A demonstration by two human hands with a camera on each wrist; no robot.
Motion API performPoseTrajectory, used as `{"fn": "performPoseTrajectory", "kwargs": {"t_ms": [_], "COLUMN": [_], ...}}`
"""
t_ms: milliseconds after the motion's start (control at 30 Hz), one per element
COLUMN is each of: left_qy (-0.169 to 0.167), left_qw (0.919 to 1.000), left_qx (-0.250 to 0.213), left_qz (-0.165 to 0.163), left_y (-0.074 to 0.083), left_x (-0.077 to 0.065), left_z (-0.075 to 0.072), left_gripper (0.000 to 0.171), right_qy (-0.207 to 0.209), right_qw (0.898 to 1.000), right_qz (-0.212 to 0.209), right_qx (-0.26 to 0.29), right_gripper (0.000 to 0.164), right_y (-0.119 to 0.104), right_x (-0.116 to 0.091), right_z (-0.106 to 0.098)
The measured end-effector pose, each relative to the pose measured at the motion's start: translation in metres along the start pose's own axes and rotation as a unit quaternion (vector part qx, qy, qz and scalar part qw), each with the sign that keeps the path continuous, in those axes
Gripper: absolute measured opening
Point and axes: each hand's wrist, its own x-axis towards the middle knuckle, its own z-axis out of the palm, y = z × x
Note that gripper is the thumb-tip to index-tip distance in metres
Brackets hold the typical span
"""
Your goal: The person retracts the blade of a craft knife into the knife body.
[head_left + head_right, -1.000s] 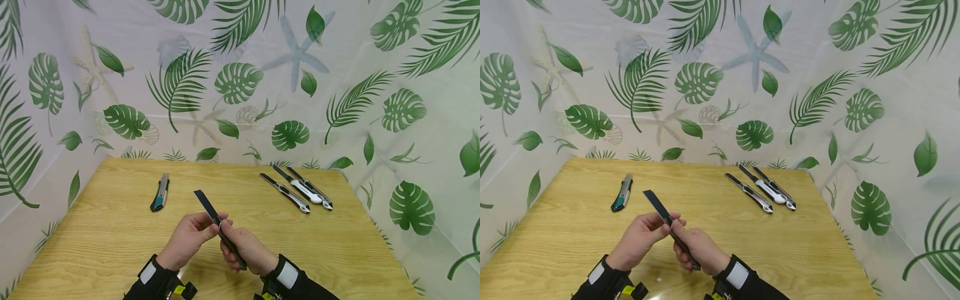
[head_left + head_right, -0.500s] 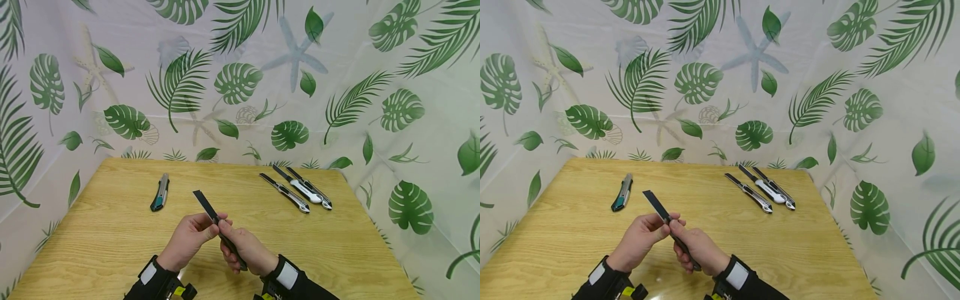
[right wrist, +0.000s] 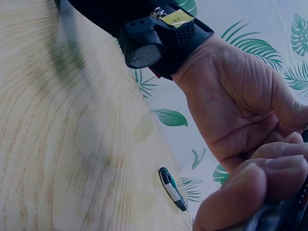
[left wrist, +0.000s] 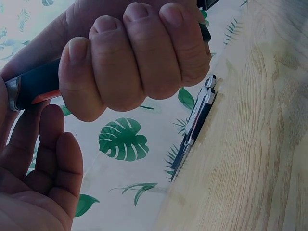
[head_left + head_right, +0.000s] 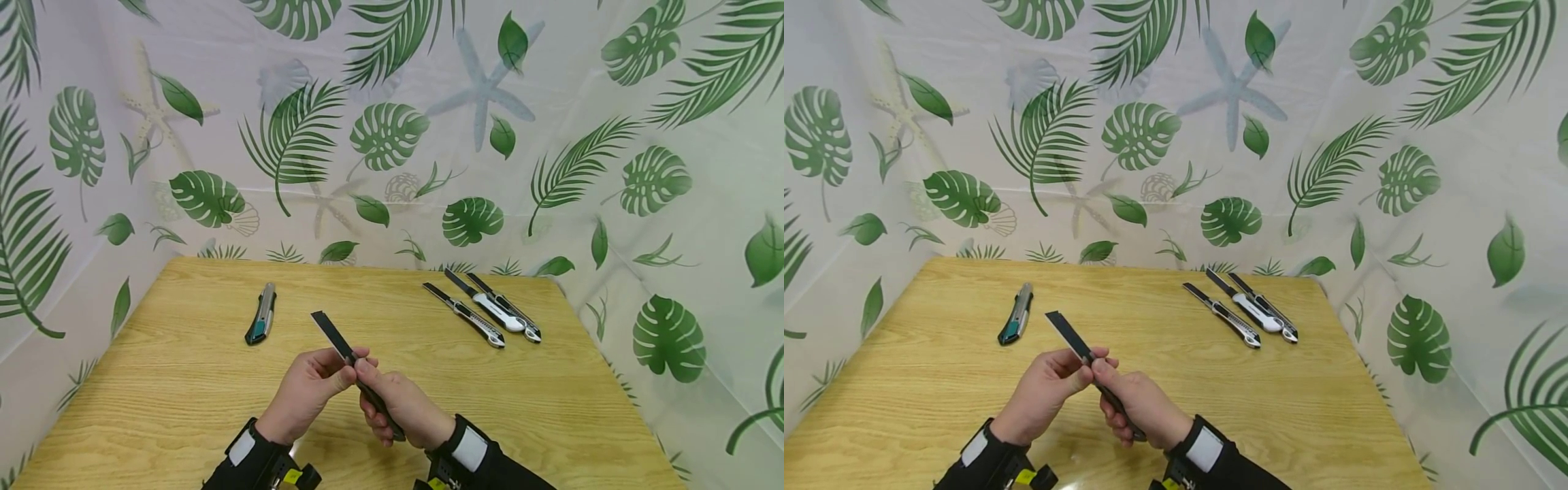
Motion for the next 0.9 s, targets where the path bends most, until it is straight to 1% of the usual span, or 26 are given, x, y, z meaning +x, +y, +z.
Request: {"fn": "performPoseTrajectory", "kwargs": {"t_ms": [400,900], "left_qy": [-0.008,0.003], "left_qw": [0.9997,0.9996], "left_qx": [-0.012,-0.028], "left_qz": [0.019,0.002], "left_y": [-0.0034,-0.0057], "left_x": [0.0,-0.0014], "left_z": [-0.0013,-0.0043], "left_gripper": [0.03,0.032], "right_qy": [0.001,0.006], "right_qw": [1.0,1.0], "right_qz": [-0.005,-0.009], "right_qx": [-0.006,-0.014], "right_gripper": [0.069,0.068], "right_y": [0.0015,-0.0012], "right_x": [0.0004,-0.0009], "right_z": [-0.0012,-0.0002]}}
